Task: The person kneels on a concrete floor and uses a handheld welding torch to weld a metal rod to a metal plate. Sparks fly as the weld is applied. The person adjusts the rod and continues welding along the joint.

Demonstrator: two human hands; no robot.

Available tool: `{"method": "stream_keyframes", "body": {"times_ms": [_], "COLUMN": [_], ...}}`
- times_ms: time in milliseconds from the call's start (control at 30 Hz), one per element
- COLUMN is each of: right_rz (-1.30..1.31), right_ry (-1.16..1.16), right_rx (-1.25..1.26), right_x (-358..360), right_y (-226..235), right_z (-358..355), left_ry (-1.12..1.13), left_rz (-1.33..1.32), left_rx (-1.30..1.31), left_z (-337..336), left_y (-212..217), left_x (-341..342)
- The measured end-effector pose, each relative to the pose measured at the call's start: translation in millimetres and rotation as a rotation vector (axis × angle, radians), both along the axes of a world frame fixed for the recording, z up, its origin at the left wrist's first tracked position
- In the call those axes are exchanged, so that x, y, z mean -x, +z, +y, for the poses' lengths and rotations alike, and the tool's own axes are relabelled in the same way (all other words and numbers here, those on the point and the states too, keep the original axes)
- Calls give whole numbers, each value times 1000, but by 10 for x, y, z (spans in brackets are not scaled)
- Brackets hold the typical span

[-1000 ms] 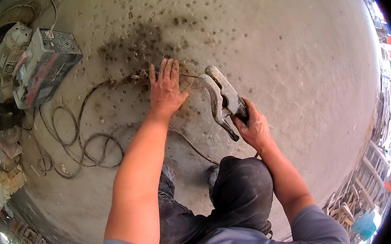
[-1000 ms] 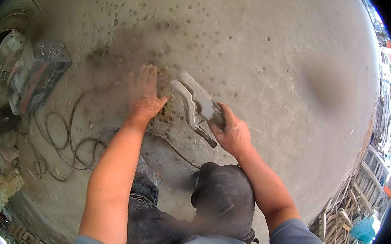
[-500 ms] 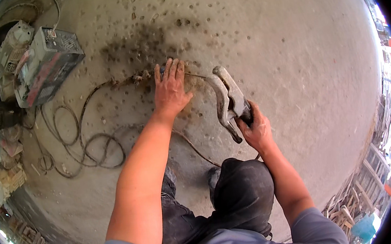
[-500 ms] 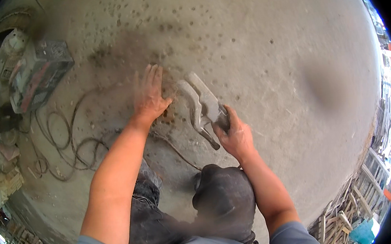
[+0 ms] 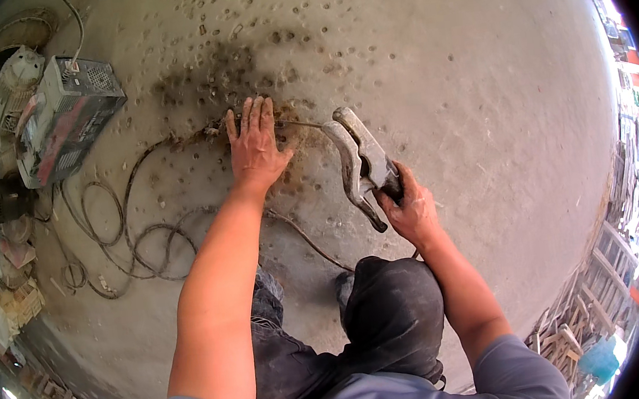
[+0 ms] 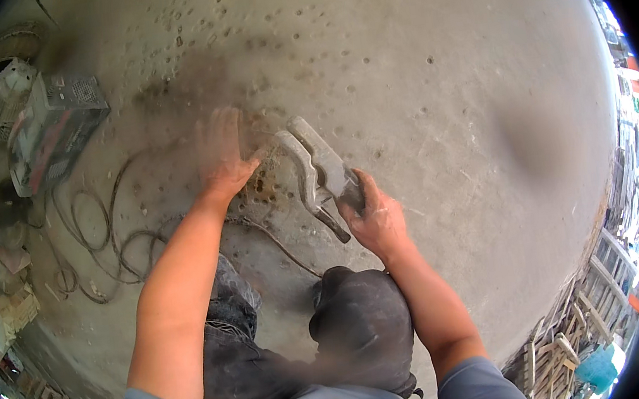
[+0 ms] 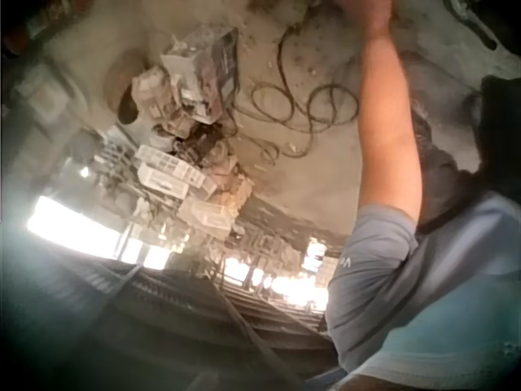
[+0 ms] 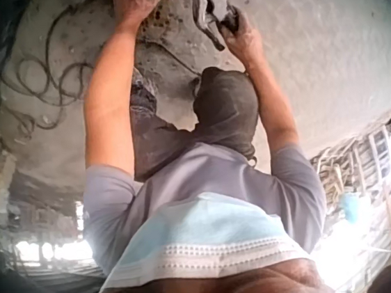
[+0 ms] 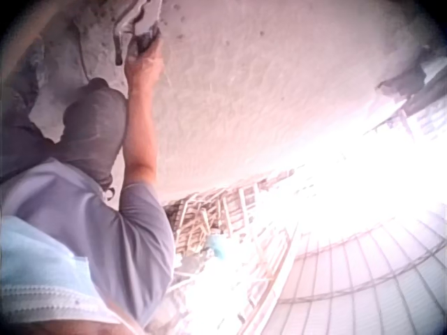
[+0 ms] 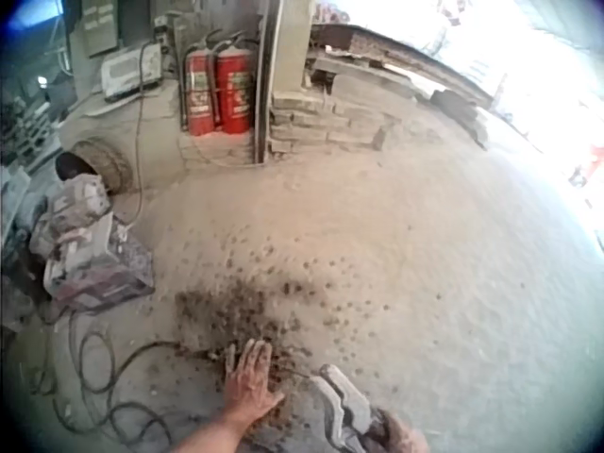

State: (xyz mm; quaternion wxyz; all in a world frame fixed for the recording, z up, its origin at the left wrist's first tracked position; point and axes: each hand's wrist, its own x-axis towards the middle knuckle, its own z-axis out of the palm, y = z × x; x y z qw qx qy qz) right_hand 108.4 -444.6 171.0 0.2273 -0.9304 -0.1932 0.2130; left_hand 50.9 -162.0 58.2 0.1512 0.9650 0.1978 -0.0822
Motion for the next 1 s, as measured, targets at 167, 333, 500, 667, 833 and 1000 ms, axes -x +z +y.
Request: {"method": "stream_keyframes", "body": {"times_ms": [167,333,500,667,833,1000], "right_rz": [-19,-1,-12,-21,-9,-21], "right_ry": [24,10,16,33,24,17], "right_rx": [3,-11,-25,16,8,-30], "right_x": [1,-4,6,6,18,6], "right_y": [15,16,21,49,51,20], "right_z": [34,23,35,30,43,11], "left_ry": [-24,-24,-26,-8,-16,-59], "left_rz": [-170,-205,-216,48,-37,-217], "left_rx": [-122,-107,-97,32,22,15], "left_z": [13,7,-24,-56,-40,-107], "left_y": [-152,-158,-79,84,-26,-25], "left_x": [35,26,19,-59,6,11]}}
